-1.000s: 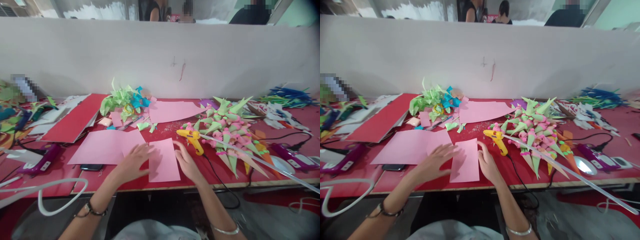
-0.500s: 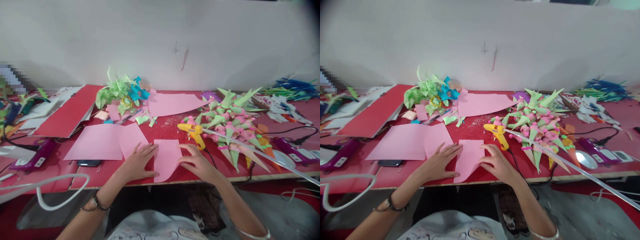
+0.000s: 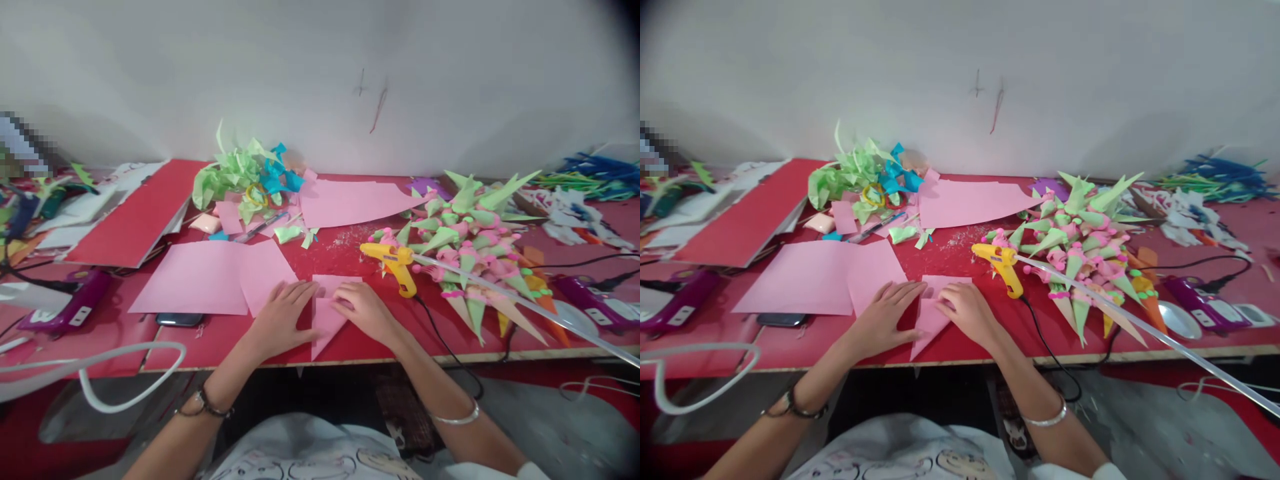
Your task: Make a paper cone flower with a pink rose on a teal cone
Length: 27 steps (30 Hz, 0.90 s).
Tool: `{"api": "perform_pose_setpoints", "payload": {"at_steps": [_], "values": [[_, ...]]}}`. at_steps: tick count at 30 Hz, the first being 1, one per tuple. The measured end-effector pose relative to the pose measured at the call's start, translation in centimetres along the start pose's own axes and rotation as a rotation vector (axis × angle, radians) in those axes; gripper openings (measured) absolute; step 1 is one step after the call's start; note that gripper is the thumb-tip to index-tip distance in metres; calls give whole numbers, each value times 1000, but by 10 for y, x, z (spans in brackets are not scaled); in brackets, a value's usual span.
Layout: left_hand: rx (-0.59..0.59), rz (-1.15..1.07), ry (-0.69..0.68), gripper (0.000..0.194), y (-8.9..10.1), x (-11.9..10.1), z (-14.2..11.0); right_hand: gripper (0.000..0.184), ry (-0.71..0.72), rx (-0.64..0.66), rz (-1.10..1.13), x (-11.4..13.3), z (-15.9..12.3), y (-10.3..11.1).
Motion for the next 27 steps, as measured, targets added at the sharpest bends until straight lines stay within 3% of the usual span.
{"api": "perform_pose_setpoints", "payload": {"at_steps": [14,27], "values": [[-22,13,3,84,-7,0,-1,26,-78,-63,-139,0,5,-7],[-23,35,-13,86,-8,-2,-1,17,-98,-46,-185,2,4,-12]]}}
Point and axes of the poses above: each hand's wrist, its own z-axis towards the middle knuckle, its own y-axis out of the back of the hand, x = y × z, the point moved 4 cm from there along z, towards the middle knuckle, and after that the axes turned 5 degrees about -z, right-handed, at the moved point
